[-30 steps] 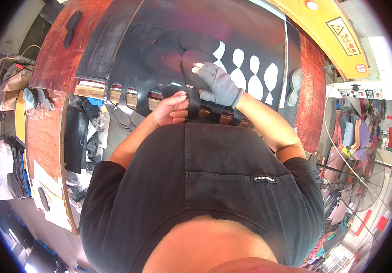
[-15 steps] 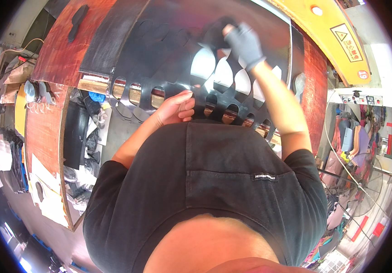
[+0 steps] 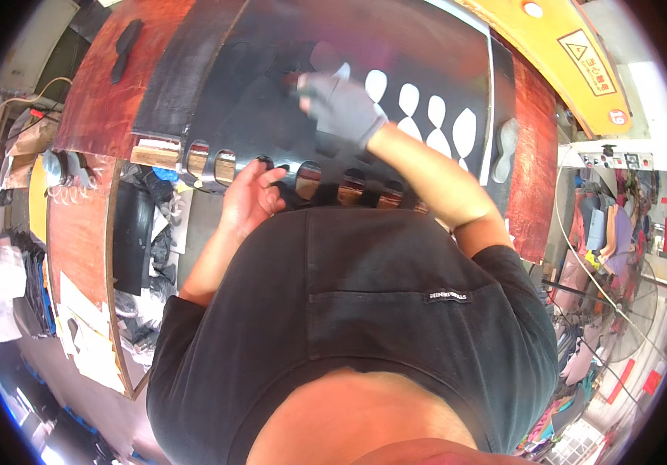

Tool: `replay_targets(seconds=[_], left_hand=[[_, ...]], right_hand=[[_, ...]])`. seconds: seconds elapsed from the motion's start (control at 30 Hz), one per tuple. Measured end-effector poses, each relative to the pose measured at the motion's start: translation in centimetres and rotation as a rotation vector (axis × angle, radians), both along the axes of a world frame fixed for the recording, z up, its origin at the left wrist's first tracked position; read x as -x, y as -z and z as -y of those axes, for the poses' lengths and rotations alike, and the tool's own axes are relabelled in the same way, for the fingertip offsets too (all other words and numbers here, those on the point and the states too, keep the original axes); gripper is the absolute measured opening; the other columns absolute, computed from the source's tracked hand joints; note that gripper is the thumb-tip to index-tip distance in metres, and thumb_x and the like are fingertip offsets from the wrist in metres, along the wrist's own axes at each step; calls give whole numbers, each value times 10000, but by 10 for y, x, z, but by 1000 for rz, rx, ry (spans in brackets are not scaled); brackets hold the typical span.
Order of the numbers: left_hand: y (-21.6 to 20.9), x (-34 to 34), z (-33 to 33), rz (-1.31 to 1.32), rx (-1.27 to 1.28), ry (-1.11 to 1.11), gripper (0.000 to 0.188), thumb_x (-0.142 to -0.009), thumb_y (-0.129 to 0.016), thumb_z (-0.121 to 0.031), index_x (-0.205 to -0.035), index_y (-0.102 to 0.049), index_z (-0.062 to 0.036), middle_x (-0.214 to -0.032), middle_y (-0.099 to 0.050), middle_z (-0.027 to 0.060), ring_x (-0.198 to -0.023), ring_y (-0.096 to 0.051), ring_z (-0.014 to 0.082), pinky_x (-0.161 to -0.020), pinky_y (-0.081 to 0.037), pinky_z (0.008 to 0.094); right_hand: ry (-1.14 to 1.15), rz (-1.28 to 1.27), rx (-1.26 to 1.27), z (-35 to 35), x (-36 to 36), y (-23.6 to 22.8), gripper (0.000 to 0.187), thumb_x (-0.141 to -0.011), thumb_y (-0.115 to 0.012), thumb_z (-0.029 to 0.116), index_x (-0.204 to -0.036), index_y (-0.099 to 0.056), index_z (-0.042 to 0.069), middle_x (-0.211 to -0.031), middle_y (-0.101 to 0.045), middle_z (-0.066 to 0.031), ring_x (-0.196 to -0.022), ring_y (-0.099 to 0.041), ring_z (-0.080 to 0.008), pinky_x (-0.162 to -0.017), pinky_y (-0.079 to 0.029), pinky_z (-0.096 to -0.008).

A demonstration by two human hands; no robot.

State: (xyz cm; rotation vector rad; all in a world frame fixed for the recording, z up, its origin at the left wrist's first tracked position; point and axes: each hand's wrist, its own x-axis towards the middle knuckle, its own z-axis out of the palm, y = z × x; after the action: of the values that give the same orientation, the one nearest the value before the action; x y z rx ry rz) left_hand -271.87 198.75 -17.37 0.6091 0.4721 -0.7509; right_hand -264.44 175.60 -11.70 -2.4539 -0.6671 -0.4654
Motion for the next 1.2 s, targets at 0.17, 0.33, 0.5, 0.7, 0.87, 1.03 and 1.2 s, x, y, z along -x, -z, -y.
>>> replay_targets(seconds=[0.17,0.33,0.5,0.7,0.87,1.03,1.2], left_hand=[[7,-18,6,-25,237,155,173,-930,-514,-278,-835,-528,-134,-792,-619,33,-410,-349,93,-487,-378,282],[19,-39,12,56,431,184,165,-952,-460,-226,-1019,-569,-123,-628,-450,-30,-372,-324,77,-439,-348,259],[21,-37,10,97,482,229,242,-982,-392,-269,-1072,-557,-117,-643,-467,-5,-378,-360,88,-451,-381,268],[3,-31,10,132,351,224,267,-990,-383,-301,-1092,-554,-122,-842,-605,94,-438,-424,119,-516,-473,314],[-12,-11,-14,280,-95,144,328,-972,-443,-269,-1256,-489,-113,-1142,-591,170,-645,-571,190,-615,-526,348],[-8,-17,-57,155,-13,-72,276,-934,-513,-282,-1080,-580,-58,-1109,-627,150,-727,-608,198,-650,-524,361],[14,-46,-49,62,184,-58,234,-926,-516,-300,-852,-590,-91,-976,-671,125,-498,-437,128,-546,-413,305]], right_hand=[[32,-85,-210,4,5,30,312,-794,-653,196,-1079,-610,77,-978,-641,-87,-918,-607,-276,-773,-495,-375],[-98,58,87,-9,15,30,361,-789,-617,344,-1041,-626,85,-1061,-638,-110,-988,-589,-307,-842,-464,-396],[-69,104,216,-16,27,43,588,-732,-625,393,-1197,-544,43,-1256,-527,-169,-1163,-475,-331,-942,-394,-423],[-11,103,43,-15,-8,27,341,-801,-567,342,-947,-615,38,-912,-635,-139,-870,-604,-334,-753,-472,-440],[490,-101,-287,14,-81,-38,427,-825,-513,400,-937,-606,-1,-869,-613,-219,-828,-602,-378,-739,-479,-463],[198,264,-943,40,-112,-105,278,-865,-558,245,-975,-607,-6,-899,-637,-211,-819,-620,-326,-732,-483,-401],[151,445,-265,-34,-78,-51,261,-828,-573,240,-996,-622,46,-902,-640,-134,-841,-616,-261,-753,-481,-384]])
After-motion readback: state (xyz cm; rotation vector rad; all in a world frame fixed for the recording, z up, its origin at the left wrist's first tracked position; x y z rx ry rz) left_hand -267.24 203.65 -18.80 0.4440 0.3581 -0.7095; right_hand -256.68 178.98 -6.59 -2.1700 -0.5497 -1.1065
